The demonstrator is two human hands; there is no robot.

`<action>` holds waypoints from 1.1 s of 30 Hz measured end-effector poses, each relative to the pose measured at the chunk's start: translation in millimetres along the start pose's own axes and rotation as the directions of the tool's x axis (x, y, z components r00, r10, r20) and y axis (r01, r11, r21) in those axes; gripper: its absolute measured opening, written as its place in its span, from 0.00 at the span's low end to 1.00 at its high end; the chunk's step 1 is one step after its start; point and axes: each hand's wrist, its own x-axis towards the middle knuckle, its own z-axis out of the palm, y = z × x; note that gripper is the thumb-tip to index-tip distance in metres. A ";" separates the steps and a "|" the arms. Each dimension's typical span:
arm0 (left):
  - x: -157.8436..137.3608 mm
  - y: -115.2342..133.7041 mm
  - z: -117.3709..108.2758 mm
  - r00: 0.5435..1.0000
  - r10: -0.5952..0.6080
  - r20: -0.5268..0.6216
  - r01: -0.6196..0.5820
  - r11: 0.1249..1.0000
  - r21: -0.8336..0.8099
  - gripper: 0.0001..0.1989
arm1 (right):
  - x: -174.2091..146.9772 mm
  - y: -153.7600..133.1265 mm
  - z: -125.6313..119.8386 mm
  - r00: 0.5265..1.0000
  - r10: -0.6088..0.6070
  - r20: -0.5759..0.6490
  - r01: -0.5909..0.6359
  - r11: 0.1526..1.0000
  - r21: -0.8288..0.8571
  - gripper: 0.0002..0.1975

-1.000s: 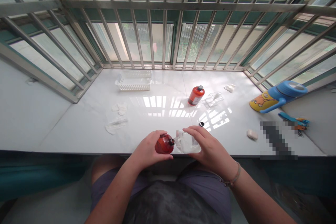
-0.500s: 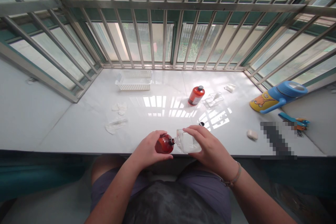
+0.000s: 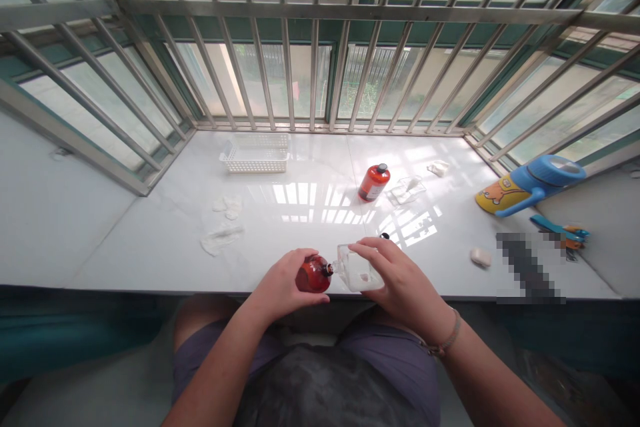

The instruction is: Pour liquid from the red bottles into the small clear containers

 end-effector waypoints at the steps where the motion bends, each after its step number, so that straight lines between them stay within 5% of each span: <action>1: 0.3 -0.3 0.2 1.000 0.001 0.001 -0.001 1.000 0.001 0.40 | 0.0 0.0 -0.1 1.000 -0.001 0.001 0.001 1.000 -0.004 0.40; 33: 2.1 -9.8 3.5 1.000 -0.012 -0.005 0.012 1.000 -0.012 0.41 | 4.5 -0.5 -0.9 0.994 -0.097 -0.046 0.091 0.988 -0.121 0.34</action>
